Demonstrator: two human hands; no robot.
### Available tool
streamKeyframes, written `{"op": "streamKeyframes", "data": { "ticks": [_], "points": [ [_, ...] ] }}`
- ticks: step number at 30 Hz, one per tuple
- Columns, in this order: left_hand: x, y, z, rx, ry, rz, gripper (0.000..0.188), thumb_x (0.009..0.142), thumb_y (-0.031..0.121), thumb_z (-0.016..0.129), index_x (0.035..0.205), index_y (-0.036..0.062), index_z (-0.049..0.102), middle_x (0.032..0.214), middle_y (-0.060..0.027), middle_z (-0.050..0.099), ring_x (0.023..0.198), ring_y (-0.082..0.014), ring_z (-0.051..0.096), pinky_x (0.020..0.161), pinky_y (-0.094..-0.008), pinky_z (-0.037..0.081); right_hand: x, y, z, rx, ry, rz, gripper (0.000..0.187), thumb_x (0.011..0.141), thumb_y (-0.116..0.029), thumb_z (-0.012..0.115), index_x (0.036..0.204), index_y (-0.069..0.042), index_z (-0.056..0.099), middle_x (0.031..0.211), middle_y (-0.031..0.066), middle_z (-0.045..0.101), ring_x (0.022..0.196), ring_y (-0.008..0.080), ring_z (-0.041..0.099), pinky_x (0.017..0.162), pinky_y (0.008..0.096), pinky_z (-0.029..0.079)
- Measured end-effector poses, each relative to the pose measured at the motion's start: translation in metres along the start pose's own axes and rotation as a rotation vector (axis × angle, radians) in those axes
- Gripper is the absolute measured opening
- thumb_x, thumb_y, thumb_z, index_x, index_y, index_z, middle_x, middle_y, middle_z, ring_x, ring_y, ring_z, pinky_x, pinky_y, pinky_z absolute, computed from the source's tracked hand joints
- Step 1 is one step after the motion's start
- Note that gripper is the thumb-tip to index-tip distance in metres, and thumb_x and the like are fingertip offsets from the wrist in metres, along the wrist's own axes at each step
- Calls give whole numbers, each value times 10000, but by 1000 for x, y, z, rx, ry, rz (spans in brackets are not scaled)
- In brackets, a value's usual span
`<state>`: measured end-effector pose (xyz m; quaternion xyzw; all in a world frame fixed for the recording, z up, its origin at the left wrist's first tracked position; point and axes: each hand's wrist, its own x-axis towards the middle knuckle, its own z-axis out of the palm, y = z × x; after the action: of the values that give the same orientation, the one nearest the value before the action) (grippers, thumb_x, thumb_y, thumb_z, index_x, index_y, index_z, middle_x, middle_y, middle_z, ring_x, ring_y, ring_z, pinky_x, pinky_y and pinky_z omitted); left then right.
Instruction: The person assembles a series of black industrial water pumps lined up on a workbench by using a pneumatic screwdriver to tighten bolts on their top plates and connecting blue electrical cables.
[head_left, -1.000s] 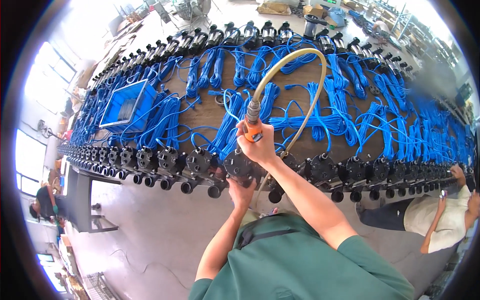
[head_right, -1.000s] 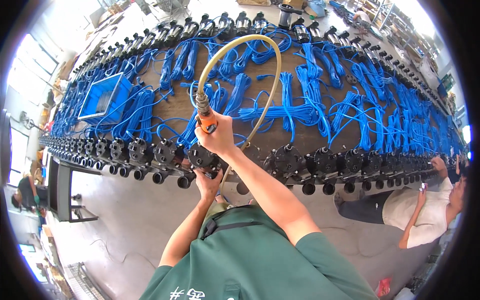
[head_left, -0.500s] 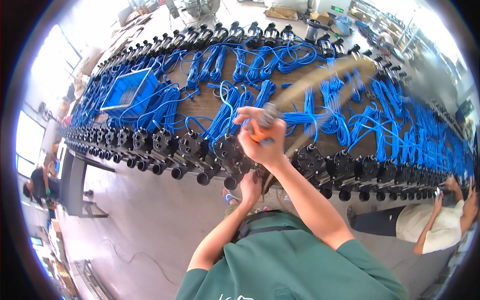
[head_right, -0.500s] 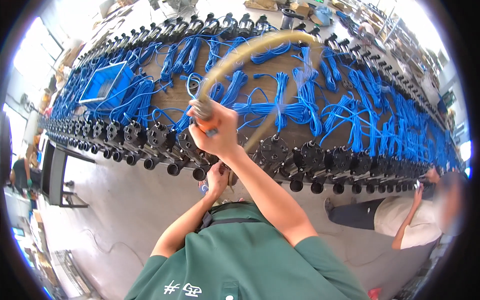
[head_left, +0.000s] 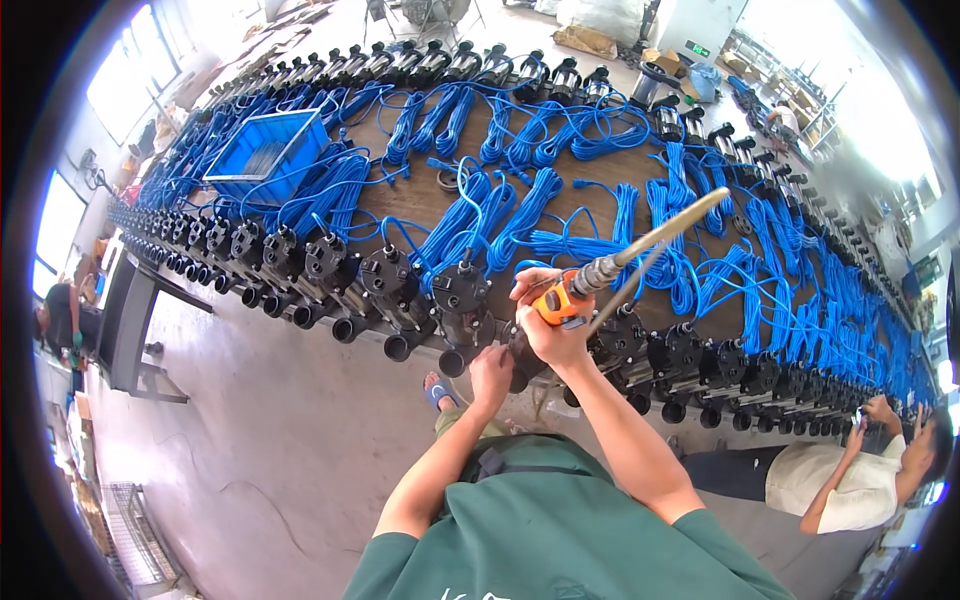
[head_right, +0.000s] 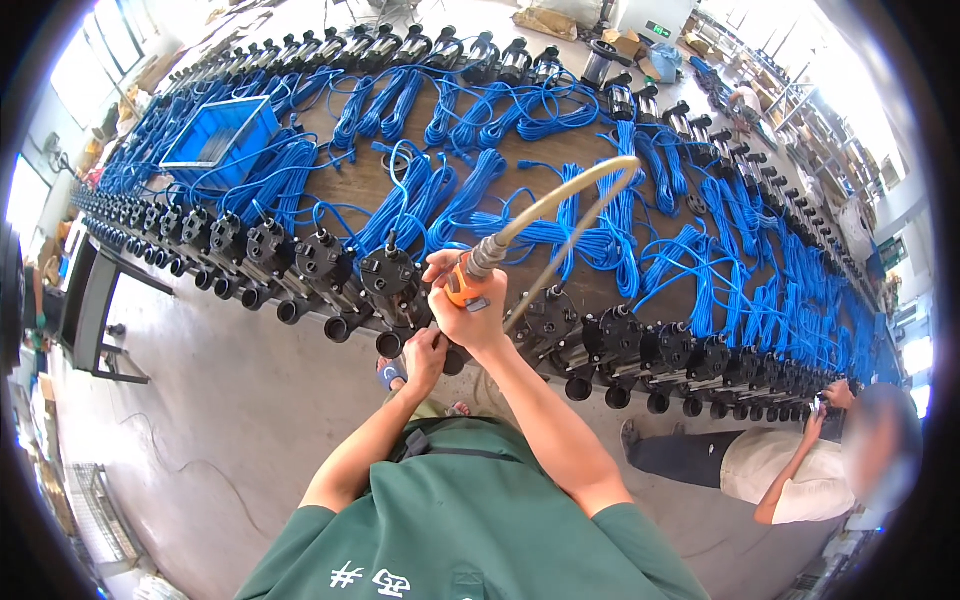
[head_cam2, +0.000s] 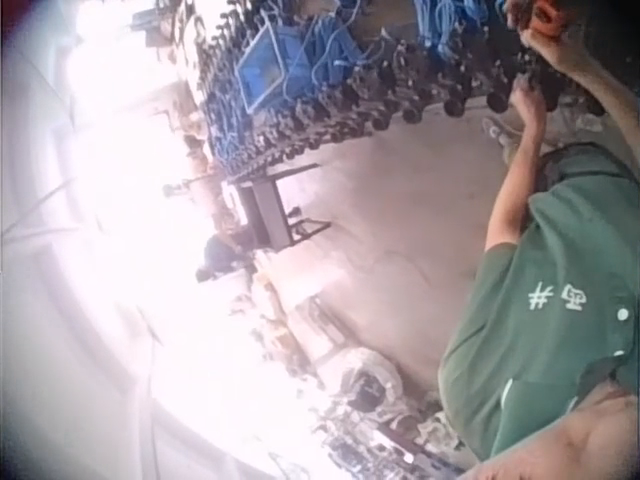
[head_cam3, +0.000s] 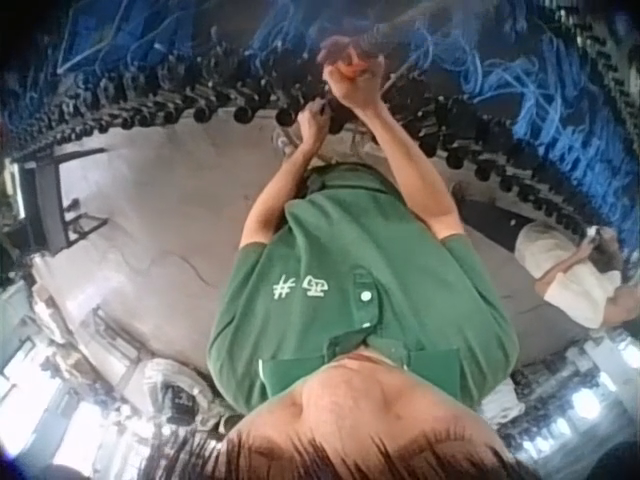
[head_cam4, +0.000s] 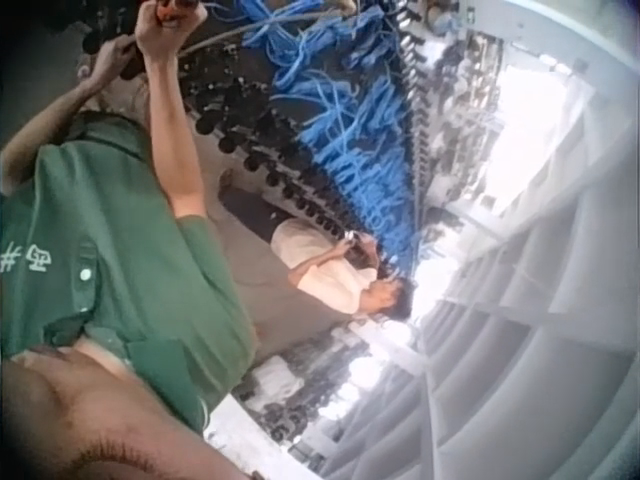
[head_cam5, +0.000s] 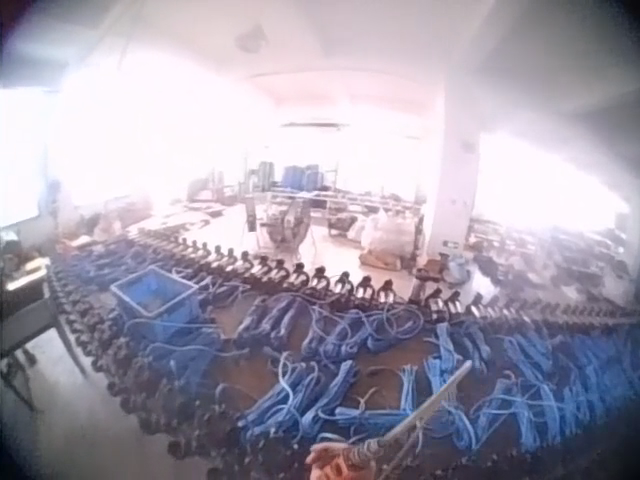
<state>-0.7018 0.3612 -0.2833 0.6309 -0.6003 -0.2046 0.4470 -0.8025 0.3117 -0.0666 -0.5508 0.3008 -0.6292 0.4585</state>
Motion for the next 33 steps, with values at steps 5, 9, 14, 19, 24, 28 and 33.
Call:
{"op": "streamKeyframes", "data": {
  "ticks": [5, 9, 14, 19, 24, 28, 33],
  "points": [
    [-1, -7, 6, 24, -22, 44, 154, 847, 118, 659, 966, 40, 720, 804, -169, 638, 718, -392, 641, 636, -466, 519, 3, 9, 1, -90, -42, -18, 208, 737, 51, 635, 941, 32, 677, 797, 45, 674, 727, 99, 646, 677, 244, 525],
    [-6, -17, 5, 21, -4, 74, 149, 838, 105, 677, 963, 33, 718, 785, -160, 630, 702, -383, 639, 616, -458, 518, 0, 5, 7, -52, -53, -57, 225, 763, 48, 633, 986, 31, 657, 837, 56, 662, 754, 109, 643, 679, 243, 523],
    [0, -12, 8, -31, 2, 101, 134, 846, 89, 670, 955, 20, 708, 776, -161, 623, 694, -380, 635, 610, -450, 511, 14, 10, 3, -160, -104, -21, 187, 760, 58, 618, 940, 27, 659, 825, 64, 670, 739, 118, 650, 682, 259, 532],
    [9, -8, -12, 47, -189, 38, 107, 855, 102, 658, 842, -2, 679, 788, -189, 637, 716, -399, 641, 635, -480, 499, 19, 7, 9, -149, -116, -35, 336, 732, 71, 606, 1062, 49, 667, 866, 64, 702, 727, 98, 648, 679, 252, 530],
    [81, 107, -129, 35, -220, 216, 80, 825, 37, 717, 904, 40, 717, 791, -127, 681, 659, -288, 664, 616, -360, 532, 23, -66, -14, 46, 103, -18, 419, 778, 58, 604, 1196, 24, 616, 939, 134, 686, 763, 123, 660, 676, 254, 525],
    [224, 186, -142, 260, -486, 538, 99, 839, 145, 699, 799, 54, 702, 732, -100, 631, 608, -296, 595, 595, -399, 510, 19, -135, -70, -225, 268, -389, 452, 832, 69, 577, 1271, 3, 489, 992, 149, 611, 693, 144, 590, 629, 273, 522],
    [296, 152, -31, 1012, -1496, 923, 110, 833, 163, 647, 805, 99, 732, 815, -124, 699, 808, -360, 679, 672, -464, 549, 11, -137, -68, -242, 527, -352, 448, 813, 98, 571, 1239, -6, 476, 957, 163, 560, 703, 185, 579, 601, 307, 524]
  ]
}}
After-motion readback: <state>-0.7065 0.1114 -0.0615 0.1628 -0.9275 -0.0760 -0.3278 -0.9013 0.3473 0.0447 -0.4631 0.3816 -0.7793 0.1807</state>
